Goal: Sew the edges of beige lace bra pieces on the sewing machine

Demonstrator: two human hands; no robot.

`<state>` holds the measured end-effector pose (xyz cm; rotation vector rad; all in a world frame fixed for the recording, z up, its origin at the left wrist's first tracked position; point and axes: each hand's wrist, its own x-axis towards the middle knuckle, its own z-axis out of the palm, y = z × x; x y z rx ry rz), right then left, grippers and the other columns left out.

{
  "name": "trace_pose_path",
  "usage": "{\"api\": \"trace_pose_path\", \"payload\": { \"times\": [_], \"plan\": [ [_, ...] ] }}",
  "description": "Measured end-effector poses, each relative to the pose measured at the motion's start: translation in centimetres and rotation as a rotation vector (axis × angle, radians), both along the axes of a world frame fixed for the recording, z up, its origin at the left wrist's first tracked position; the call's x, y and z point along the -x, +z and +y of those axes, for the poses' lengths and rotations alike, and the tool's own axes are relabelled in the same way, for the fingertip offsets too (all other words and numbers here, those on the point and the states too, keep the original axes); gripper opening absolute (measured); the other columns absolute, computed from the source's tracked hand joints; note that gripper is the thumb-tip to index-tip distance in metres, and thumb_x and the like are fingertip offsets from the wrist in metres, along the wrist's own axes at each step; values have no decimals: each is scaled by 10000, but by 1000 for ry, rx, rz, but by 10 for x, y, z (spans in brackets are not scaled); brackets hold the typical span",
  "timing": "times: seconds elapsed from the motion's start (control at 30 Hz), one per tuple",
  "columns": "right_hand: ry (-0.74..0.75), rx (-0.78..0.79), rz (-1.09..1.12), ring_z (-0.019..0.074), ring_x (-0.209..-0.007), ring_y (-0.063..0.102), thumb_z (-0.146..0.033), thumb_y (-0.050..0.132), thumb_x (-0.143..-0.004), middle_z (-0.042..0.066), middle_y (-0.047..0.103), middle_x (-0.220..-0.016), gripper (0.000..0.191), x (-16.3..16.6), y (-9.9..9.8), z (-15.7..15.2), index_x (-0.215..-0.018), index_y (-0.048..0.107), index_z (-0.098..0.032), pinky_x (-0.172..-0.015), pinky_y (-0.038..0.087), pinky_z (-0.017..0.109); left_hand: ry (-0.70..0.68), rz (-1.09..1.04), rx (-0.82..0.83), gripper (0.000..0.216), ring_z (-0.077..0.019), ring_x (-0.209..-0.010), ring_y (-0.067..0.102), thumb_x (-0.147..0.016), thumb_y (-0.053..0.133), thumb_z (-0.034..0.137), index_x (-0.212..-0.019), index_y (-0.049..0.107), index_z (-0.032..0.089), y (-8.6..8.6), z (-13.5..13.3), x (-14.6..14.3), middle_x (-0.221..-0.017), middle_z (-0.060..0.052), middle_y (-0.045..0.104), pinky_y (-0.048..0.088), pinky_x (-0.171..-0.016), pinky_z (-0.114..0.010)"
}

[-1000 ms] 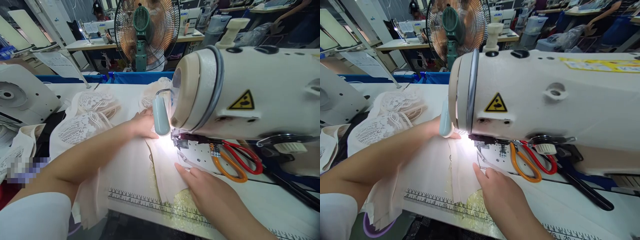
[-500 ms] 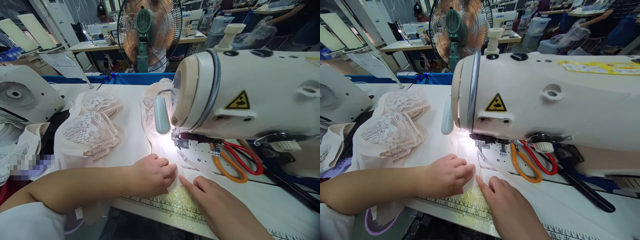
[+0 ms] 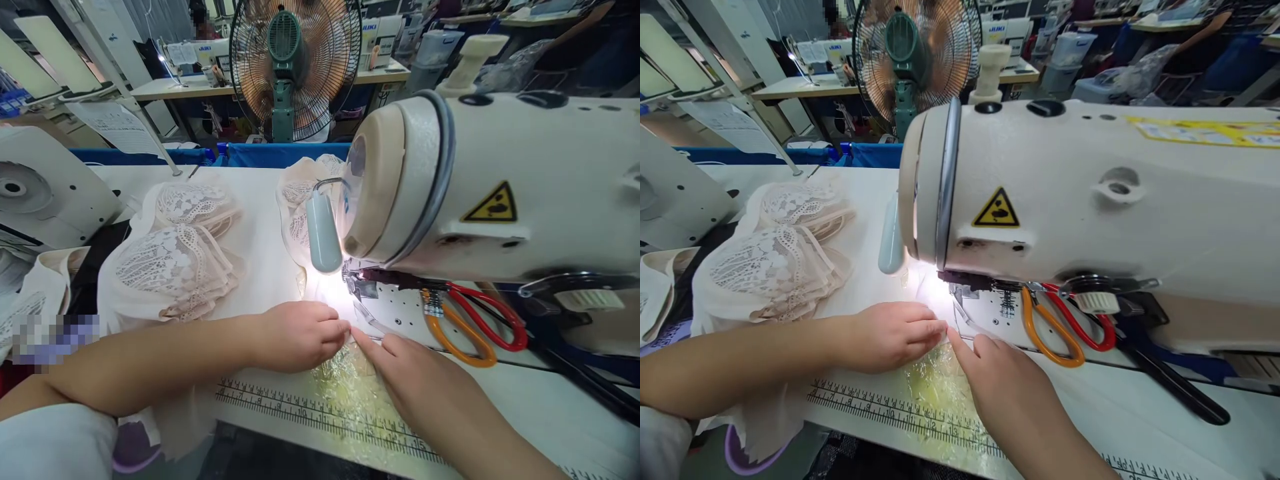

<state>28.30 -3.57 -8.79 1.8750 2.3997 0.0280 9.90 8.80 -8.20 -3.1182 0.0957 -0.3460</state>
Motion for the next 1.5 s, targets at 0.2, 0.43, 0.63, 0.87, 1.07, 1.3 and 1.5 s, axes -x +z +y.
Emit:
{"api": "trace_pose_path", "payload": {
  "times": [0.2, 0.43, 0.63, 0.87, 1.07, 1.3, 1.5],
  "plan": [
    [-136, 280, -69, 146, -521, 527, -56, 463, -751, -6, 574, -668, 700, 9, 19, 20, -1389, 342, -319, -408, 113, 270, -57, 89, -38, 377, -183, -948, 573, -966, 266, 170, -1114, 608, 111, 8, 14, -1, -1105, -85, 641, 468, -801, -296],
    [-179, 325, -88, 167, -487, 551, -38, 508, -708, -1, 580, -580, 774, 15, 26, 34, -1418, 288, -254, -391, 157, 266, -68, 107, -58, 334, -185, -998, 563, -957, 320, 161, -1153, 587, 117, 4, 33, -5, -1178, -89, 612, 466, -847, -311],
    [-206, 356, -99, 180, -471, 552, -106, 508, -788, 10, 572, -541, 650, 22, 32, 41, -1407, 329, -187, -383, 208, 260, -24, 191, -129, 364, -198, -988, 562, -957, 287, 146, -1182, 571, 124, 16, 40, -7, -1185, -96, 605, 464, -815, -317],
    [-203, 336, -64, 181, -465, 554, -145, 467, -837, 22, 592, -571, 564, 25, 28, 41, -1390, 358, -166, -367, 196, 264, 7, 279, -115, 385, -239, -1045, 549, -954, 251, 160, -1188, 555, 120, 19, 53, -12, -1224, -122, 575, 430, -842, -367],
    [-181, 245, -50, 165, -445, 521, -227, 445, -875, 6, 562, -557, 501, 22, 21, 35, -1364, 380, -139, -363, 121, 269, 103, 272, 14, 399, -251, -1150, 499, -960, 240, 184, -1145, 588, 121, 18, 60, -15, -1214, -125, 584, 361, -976, -429],
    [-150, -9, -38, 134, -490, 506, -143, 511, -827, -20, 521, -570, 452, 24, 0, 16, -1277, 466, -145, -419, 164, 252, 434, 190, 293, 354, -169, -1055, 566, -964, 339, 337, -1191, 552, 169, 29, 59, -17, -1177, -56, 610, 448, -900, -302],
    [13, -344, 40, 146, -567, 493, -123, 488, -836, -12, 480, -603, 363, 22, -26, -9, -1197, 511, -110, -509, 307, 256, 536, 84, 248, 236, -159, -1002, 585, -890, 507, 311, -1025, 618, 153, 30, 65, -11, -1054, -20, 647, 454, -879, -270]
  ]
}}
